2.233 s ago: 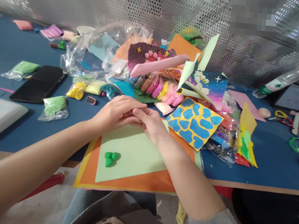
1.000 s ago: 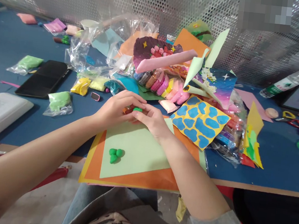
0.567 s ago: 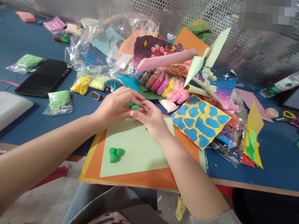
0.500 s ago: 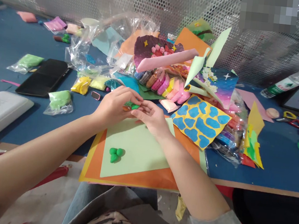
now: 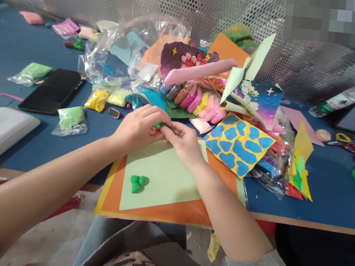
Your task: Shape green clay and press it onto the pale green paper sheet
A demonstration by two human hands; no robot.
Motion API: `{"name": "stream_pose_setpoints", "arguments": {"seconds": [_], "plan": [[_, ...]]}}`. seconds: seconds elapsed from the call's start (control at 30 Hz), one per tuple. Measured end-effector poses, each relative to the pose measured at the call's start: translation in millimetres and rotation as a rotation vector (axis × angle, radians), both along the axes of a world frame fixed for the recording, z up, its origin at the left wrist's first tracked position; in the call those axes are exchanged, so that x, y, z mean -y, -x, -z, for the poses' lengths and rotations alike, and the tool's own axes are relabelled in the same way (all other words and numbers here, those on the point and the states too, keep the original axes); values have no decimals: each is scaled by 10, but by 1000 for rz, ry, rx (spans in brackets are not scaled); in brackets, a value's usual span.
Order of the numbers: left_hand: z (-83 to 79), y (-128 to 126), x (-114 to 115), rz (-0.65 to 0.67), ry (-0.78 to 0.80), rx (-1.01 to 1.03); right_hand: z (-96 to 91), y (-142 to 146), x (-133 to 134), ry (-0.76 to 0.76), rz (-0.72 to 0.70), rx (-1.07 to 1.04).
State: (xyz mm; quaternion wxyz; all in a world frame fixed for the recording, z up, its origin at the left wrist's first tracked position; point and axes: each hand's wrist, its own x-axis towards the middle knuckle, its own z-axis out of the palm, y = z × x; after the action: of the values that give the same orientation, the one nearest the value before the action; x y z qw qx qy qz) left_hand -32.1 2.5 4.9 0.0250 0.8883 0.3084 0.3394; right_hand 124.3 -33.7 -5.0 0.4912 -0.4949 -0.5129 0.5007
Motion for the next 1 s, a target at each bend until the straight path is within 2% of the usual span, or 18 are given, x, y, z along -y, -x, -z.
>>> {"name": "stream_pose_setpoints", "arguments": {"seconds": [0.57,0.67,0.77,0.9,1.0], "plan": [[-33,0,9,45,105,43,4,-13,-14,2,-6,-27],[-34,10,-13,145,191,121,19,-39,-24,5,0,-61],[-34,37,-42,234,278,183,48,-78,-40,56,-59,-160],[-25,50,-43,196,340,211,56,-98,-33,84,-164,-236],[-10,1,-22,250,476,357,22,-72,14,-72,-60,-147]]}}
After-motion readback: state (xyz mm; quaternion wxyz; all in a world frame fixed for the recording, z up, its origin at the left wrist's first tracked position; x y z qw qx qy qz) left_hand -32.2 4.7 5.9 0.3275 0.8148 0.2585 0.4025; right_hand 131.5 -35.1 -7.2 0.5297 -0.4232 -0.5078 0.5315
